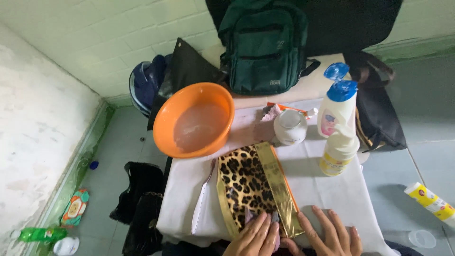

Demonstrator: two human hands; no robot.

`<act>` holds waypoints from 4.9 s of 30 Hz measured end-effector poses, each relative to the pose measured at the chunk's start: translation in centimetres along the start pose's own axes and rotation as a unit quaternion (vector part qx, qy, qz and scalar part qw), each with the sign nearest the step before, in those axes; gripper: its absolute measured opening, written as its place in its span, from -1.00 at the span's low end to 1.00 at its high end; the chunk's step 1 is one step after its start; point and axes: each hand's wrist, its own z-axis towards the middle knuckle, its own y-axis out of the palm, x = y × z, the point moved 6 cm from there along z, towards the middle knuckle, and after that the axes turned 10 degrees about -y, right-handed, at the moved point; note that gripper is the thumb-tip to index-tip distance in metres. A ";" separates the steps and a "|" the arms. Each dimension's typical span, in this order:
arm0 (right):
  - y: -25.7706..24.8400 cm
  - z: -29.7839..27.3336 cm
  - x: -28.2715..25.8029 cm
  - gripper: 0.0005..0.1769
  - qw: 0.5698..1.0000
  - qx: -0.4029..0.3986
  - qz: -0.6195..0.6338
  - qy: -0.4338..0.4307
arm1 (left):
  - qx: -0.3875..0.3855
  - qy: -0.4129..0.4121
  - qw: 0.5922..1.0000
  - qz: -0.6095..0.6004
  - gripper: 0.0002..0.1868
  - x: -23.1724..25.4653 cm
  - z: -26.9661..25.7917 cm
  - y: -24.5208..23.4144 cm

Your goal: Cleaning a leopard-print pouch using a toothbrush and liquid cleaner

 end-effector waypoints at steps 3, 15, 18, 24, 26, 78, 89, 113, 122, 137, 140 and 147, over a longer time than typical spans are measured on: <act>-0.2 -0.1 -0.1 -0.19 0.999 -0.031 0.029 0.017 | -0.007 -0.070 0.997 0.027 -0.65 1.3 1.9 -0.7; -2.8 1.6 -1.5 -0.26 0.992 -0.102 0.074 0.030 | -0.136 -0.204 0.968 0.059 -0.32 0.0 -1.9 -2.6; -3.3 2.0 -1.6 -0.28 0.989 -0.119 0.075 0.040 | -0.103 -0.229 0.965 0.072 -0.36 -1.7 -2.2 -4.6; -2.9 1.4 -1.5 -0.30 0.985 -0.139 0.091 0.042 | -0.130 -0.219 0.967 -0.001 -0.52 1.0 -3.0 -1.6; -2.8 1.3 -1.5 -0.27 0.984 -0.146 0.098 0.039 | -0.126 -0.229 0.965 -0.008 -0.53 2.1 0.1 -2.4; -0.7 0.7 -0.1 -0.49 0.968 -0.134 0.199 0.074 | -0.027 -0.220 0.975 -0.015 -0.69 -5.2 14.0 -2.5; -0.2 0.2 0.0 -0.53 0.976 -0.064 0.203 0.039 | -0.072 -0.173 0.981 0.046 -0.60 -1.1 8.1 -3.5; 6.3 -5.4 2.2 -0.30 0.991 -0.052 0.038 -0.117 | -0.194 -0.310 0.931 0.008 -0.72 -6.3 3.2 -4.4; 5.4 -4.3 2.0 -0.41 0.988 -0.040 0.076 -0.128 | 0.035 -0.259 0.961 0.087 -0.81 -14.4 8.7 -3.1; 4.0 -3.3 1.4 -0.42 0.991 -0.081 0.100 -0.042 | -0.155 -0.292 0.934 -0.136 -0.63 -9.2 4.6 -4.5; 4.9 -3.9 1.9 -0.46 0.992 -0.065 0.090 -0.060 | -0.194 -0.247 0.936 -0.159 -0.55 -5.2 2.8 -6.0; 5.1 -4.1 1.8 -0.42 0.992 -0.075 0.081 -0.054 | -0.174 -0.236 0.956 -0.030 -0.35 -4.2 1.5 -4.5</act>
